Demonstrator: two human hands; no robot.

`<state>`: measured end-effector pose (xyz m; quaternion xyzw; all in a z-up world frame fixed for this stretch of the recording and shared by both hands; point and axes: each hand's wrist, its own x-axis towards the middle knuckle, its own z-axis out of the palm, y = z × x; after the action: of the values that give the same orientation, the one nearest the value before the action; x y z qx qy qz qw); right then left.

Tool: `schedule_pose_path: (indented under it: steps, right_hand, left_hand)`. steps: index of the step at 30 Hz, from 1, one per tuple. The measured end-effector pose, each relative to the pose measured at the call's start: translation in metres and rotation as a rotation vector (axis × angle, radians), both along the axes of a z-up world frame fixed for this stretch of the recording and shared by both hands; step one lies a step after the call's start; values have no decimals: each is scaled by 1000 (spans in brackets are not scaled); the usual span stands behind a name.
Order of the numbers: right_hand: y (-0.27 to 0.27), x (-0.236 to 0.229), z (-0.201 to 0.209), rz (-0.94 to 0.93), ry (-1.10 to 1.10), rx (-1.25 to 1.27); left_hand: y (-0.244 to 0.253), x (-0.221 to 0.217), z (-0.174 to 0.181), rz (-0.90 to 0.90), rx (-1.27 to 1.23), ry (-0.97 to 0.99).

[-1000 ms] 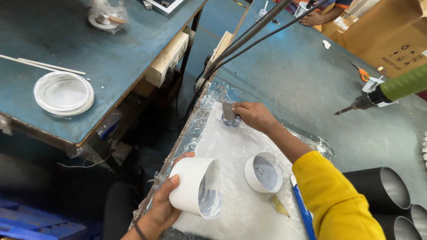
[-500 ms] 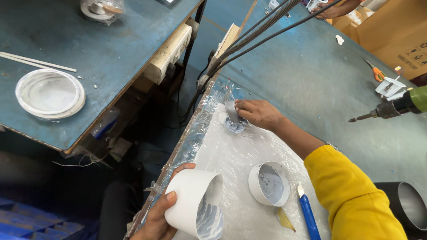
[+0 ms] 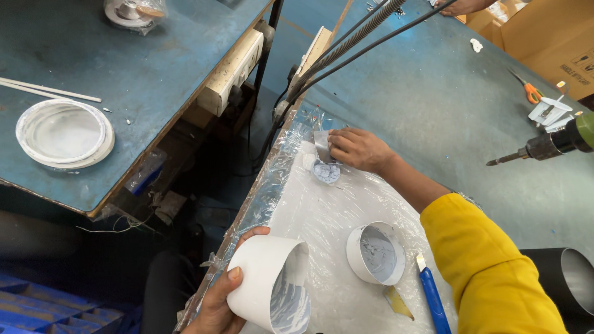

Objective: The person uses a metal spatula to scoop a gray paste from a small container and applies it to the interior surface of a white cylindrical object. They rotate the cylinder and repeatedly spread the paste along the inner walls, occasionally scraping excess material back into the container.

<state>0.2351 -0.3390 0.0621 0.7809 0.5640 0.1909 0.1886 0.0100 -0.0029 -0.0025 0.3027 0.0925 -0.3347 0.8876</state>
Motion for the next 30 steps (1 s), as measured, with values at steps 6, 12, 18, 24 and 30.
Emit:
schedule_pose_path:
  steps: [6, 12, 18, 24, 30]
  right_hand:
    - [-3, 2, 1, 2, -65, -67]
    - [-10, 1, -3, -16, -141, -91]
    - [-12, -6, 16, -139, -158, 19]
    - [6, -48, 43, -587, 279, 725]
    - [14, -133, 77, -595, 1019, 1406]
  left_hand:
    - [0, -1, -3, -7, -17, -18]
    - [2, -4, -3, -17, -94, -34]
    - [2, -5, -3, 33, -166, -133]
    - [3, -7, -5, 42, -232, -192]
    - [3, -16, -1, 122, -224, -182]
